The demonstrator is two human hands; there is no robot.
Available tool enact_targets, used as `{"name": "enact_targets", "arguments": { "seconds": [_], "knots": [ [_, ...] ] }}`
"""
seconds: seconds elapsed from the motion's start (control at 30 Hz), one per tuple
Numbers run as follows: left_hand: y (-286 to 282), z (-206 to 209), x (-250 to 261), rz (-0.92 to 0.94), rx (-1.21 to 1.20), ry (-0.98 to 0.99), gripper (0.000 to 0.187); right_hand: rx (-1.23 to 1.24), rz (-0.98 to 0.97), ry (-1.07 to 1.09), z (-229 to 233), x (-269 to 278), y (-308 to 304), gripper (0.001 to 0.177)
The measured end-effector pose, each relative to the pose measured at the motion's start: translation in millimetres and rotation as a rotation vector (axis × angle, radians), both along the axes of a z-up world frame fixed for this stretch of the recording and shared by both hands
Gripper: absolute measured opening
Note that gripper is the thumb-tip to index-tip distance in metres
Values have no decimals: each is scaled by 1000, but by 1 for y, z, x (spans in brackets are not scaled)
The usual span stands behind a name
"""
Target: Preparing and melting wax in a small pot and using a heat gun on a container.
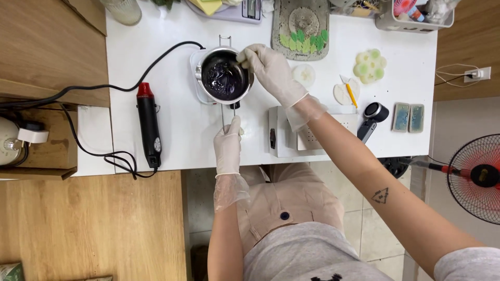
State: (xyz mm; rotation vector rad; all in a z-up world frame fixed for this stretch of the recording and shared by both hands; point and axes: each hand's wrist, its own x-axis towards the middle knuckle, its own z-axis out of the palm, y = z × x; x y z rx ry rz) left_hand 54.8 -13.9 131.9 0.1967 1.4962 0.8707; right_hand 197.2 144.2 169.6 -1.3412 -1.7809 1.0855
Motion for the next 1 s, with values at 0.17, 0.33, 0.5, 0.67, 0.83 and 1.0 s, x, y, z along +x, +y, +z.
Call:
{"name": "enact_targets", "arguments": {
  "seconds": [0.17, 0.33, 0.5, 0.67, 0.83, 1.0],
  "knots": [
    [5, 6, -3, 21, -9, -42, 41, -138, 80, 14, 7, -2, 5, 30],
    [2, 3, -7, 30, 28, -94, 36, -181, 214, 41, 2, -2, 10, 31],
    [0, -2, -9, -15, 7, -80, 40, -178, 239, 69, 3, -4, 13, 30],
    [0, 2, -9, 5, 4, -77, 37, -5, 148, -78, 4, -4, 16, 30],
    [0, -6, -10, -8, 9, -77, 36, -57, 111, -190, 15, -8, 19, 30],
    [0, -15, -11, -13, 5, -81, 36, -190, 75, -191, 41, -18, 14, 29]
  ]
}}
